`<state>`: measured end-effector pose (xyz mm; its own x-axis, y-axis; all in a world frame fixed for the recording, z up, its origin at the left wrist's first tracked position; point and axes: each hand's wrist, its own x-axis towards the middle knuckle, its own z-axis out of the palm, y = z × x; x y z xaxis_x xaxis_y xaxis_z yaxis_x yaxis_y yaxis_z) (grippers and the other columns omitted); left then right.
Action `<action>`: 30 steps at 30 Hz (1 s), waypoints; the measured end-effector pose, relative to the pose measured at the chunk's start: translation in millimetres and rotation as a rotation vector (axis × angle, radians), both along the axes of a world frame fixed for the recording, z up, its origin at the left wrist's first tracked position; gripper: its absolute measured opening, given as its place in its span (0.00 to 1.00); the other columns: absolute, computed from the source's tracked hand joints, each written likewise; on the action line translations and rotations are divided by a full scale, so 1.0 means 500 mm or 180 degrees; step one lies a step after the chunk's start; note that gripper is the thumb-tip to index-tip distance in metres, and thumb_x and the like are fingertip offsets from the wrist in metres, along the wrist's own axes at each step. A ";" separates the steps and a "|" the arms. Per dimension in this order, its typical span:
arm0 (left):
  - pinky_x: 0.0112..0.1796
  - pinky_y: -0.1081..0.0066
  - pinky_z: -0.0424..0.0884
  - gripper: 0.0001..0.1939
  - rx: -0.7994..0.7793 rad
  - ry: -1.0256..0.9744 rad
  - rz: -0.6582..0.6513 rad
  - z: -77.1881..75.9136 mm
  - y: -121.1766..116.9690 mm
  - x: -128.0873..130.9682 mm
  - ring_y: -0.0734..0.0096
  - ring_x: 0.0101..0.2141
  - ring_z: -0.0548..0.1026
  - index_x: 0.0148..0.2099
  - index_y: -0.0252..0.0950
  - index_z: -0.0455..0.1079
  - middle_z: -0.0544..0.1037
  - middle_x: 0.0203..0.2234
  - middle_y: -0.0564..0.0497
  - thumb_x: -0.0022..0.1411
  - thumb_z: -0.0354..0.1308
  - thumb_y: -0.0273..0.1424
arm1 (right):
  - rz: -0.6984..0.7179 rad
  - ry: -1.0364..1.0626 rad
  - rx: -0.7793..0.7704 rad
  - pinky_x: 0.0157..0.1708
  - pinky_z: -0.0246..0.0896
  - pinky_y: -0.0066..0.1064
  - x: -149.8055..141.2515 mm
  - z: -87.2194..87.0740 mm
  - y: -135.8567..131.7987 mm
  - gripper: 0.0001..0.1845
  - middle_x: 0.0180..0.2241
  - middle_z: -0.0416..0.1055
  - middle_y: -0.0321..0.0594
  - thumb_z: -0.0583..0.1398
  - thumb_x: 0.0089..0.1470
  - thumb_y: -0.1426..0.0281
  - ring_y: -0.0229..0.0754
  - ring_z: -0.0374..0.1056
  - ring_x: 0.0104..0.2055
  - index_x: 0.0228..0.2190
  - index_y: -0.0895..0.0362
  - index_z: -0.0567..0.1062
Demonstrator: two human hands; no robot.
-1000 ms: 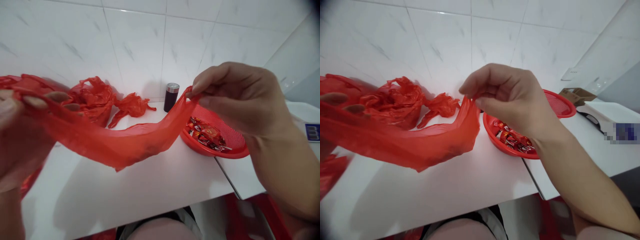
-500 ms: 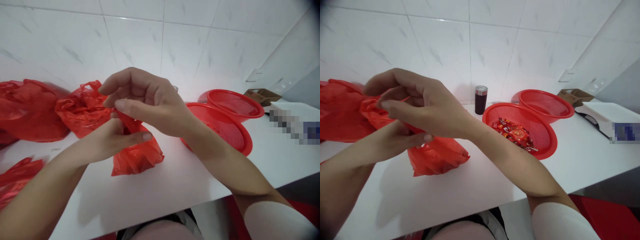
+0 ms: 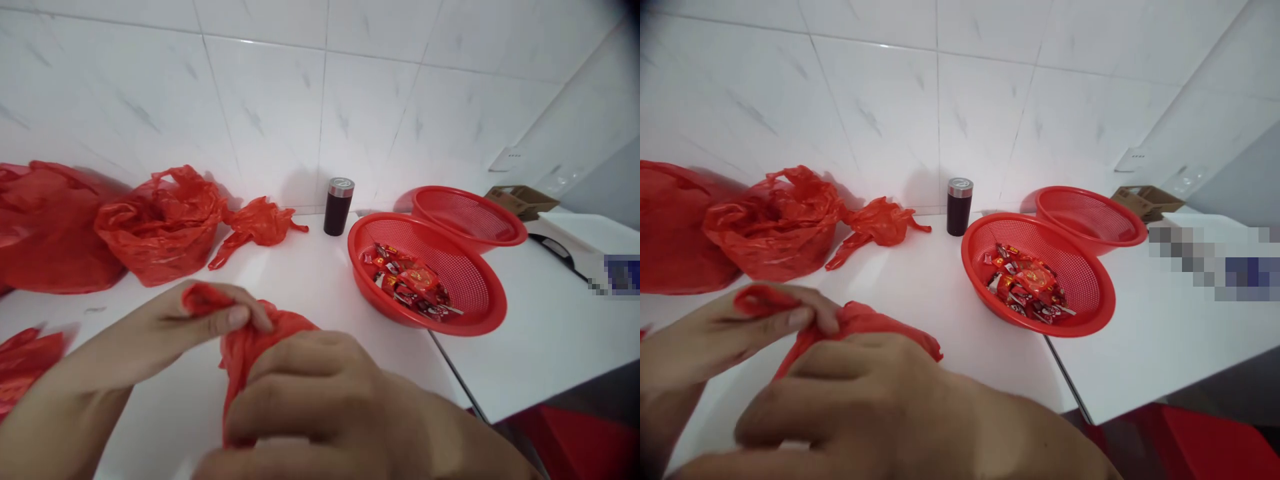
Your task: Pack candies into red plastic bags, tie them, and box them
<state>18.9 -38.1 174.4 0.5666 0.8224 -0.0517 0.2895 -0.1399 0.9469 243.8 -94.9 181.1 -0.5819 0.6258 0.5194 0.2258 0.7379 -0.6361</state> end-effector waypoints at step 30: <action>0.40 0.69 0.70 0.16 0.1024 0.0845 0.2672 -0.250 -0.132 -0.120 0.64 0.35 0.75 0.35 0.40 0.75 0.80 0.35 0.49 0.66 0.50 0.42 | -0.1573 0.0770 -0.1559 0.38 0.68 0.33 0.071 -0.275 0.092 0.12 0.33 0.74 0.40 0.53 0.63 0.61 0.42 0.72 0.38 0.34 0.54 0.72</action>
